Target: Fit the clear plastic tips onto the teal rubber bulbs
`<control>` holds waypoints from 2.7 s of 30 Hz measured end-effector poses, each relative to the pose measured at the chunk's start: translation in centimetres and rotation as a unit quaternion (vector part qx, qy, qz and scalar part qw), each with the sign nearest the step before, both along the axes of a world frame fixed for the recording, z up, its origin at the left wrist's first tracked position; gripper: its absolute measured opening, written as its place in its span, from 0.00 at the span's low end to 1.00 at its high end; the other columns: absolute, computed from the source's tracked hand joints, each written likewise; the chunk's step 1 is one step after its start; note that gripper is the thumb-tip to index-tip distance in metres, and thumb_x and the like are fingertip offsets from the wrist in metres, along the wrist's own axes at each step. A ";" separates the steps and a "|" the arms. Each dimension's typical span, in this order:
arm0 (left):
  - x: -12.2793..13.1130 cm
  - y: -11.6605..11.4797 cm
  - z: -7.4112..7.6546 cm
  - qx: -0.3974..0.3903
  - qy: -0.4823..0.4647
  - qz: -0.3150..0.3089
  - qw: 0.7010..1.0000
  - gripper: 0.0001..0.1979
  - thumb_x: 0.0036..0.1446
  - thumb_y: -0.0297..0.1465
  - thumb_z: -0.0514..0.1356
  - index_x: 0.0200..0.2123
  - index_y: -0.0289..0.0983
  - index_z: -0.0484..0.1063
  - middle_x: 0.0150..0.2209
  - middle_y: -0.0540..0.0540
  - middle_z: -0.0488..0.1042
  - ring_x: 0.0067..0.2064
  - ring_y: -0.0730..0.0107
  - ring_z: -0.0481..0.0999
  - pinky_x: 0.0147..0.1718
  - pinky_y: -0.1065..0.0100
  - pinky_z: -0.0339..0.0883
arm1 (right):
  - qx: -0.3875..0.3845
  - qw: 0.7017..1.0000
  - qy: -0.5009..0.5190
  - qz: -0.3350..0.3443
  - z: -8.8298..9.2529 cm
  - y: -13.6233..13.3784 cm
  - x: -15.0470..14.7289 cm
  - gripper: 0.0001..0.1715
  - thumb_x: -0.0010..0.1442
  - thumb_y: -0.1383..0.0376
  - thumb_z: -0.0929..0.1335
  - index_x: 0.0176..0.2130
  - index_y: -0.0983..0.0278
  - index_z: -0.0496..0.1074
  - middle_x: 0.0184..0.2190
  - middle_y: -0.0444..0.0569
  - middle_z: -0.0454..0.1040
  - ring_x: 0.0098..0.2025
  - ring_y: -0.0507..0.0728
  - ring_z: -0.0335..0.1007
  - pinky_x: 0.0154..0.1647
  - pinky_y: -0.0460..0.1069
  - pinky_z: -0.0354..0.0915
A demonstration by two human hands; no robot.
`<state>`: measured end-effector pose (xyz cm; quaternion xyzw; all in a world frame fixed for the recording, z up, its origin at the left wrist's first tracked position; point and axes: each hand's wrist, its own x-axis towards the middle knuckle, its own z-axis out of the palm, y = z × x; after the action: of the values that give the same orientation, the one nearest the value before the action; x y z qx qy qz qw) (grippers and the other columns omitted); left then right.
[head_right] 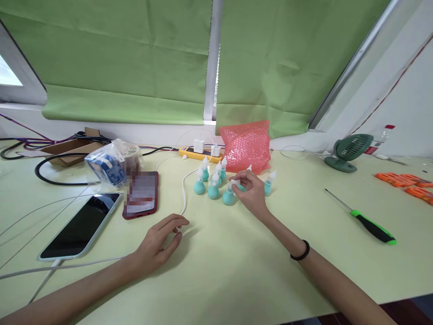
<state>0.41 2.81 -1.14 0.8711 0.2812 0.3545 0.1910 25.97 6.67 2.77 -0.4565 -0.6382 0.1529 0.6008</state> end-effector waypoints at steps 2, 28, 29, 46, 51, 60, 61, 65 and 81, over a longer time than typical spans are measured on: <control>0.0 0.0 0.0 0.000 0.003 0.001 1.000 0.14 0.51 0.23 0.47 0.42 0.37 0.62 0.39 0.43 0.67 0.39 0.69 0.68 0.37 0.68 0.65 | 0.000 0.999 0.032 -0.003 -0.4 0.2 -0.2 0.10 0.44 0.66 0.68 0.27 0.63 0.62 0.28 0.44 0.62 0.36 0.56 0.69 0.37 0.51 0.66; 0.1 0.1 0.1 0.000 0.028 -0.022 0.999 0.14 0.52 0.22 0.47 0.42 0.36 0.62 0.40 0.43 0.66 0.40 0.69 0.67 0.38 0.68 0.63 | 0.016 0.997 0.080 0.010 -4.2 1.9 -2.1 0.10 0.58 0.57 0.57 0.35 0.59 0.49 0.25 0.41 0.63 0.22 0.49 0.63 0.26 0.46 0.62; 0.0 0.1 0.1 -0.002 0.030 -0.024 0.999 0.14 0.52 0.23 0.47 0.42 0.36 0.62 0.40 0.43 0.66 0.41 0.69 0.67 0.38 0.68 0.63 | 0.039 0.996 0.082 0.005 -4.4 2.1 -2.4 0.10 0.58 0.57 0.57 0.35 0.59 0.49 0.23 0.40 0.62 0.19 0.48 0.60 0.22 0.45 0.60; 0.7 -1.6 1.7 -0.192 -0.020 -0.048 0.980 0.07 0.49 0.32 0.55 0.30 0.33 0.64 0.32 0.47 0.68 0.33 0.71 0.67 0.33 0.72 0.62 | 0.011 0.953 0.161 0.257 -3.1 -7.7 -13.1 0.03 0.61 0.62 0.54 0.38 0.55 0.51 0.31 0.44 0.65 0.23 0.49 0.61 0.23 0.47 0.61; 0.4 -1.7 1.3 -0.206 -0.056 0.006 0.977 0.05 0.47 0.26 0.51 0.29 0.33 0.64 0.21 0.53 0.60 0.23 0.77 0.57 0.22 0.75 0.53 | -0.026 0.980 0.086 0.179 -2.8 -6.7 -11.9 0.12 0.61 0.61 0.53 0.40 0.60 0.59 0.39 0.51 0.69 0.46 0.56 0.60 0.45 0.56 0.57; 0.5 -1.6 1.1 -0.194 -0.018 -0.006 0.981 0.12 0.53 0.36 0.51 0.29 0.33 0.67 0.20 0.54 0.59 0.22 0.79 0.54 0.24 0.76 0.50 | -0.150 0.948 0.149 0.237 -3.7 -8.0 -10.5 0.09 0.62 0.61 0.50 0.37 0.58 0.53 0.45 0.47 0.66 0.52 0.53 0.55 0.50 0.56 0.53; 0.6 -1.6 1.0 -0.191 -0.014 -0.004 0.981 0.12 0.54 0.36 0.51 0.29 0.33 0.66 0.20 0.54 0.59 0.22 0.79 0.54 0.24 0.76 0.50 | -0.152 0.945 0.160 0.240 -3.8 -8.0 -10.7 0.09 0.62 0.60 0.49 0.37 0.58 0.53 0.46 0.47 0.66 0.51 0.53 0.56 0.50 0.56 0.53; 0.5 -1.7 1.1 -0.192 -0.004 -0.002 0.981 0.12 0.54 0.36 0.49 0.27 0.34 0.64 0.19 0.54 0.57 0.22 0.78 0.52 0.23 0.75 0.49 | -0.143 0.946 0.173 0.232 -4.0 -7.8 -11.3 0.09 0.62 0.59 0.49 0.37 0.58 0.51 0.45 0.47 0.67 0.53 0.53 0.54 0.51 0.58 0.50; 0.4 -1.5 1.4 -0.279 -0.063 -0.041 0.957 0.13 0.56 0.37 0.47 0.26 0.34 0.61 0.19 0.53 0.62 0.22 0.78 0.57 0.23 0.75 0.52 | -0.079 0.959 0.188 0.196 -3.8 -7.2 -12.8 0.08 0.61 0.58 0.51 0.37 0.59 0.50 0.43 0.48 0.68 0.51 0.53 0.56 0.52 0.60 0.49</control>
<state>0.84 1.34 0.27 0.7697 0.3209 0.3076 0.4581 13.17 -0.55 -0.99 -0.3322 -0.5767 0.4005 0.6299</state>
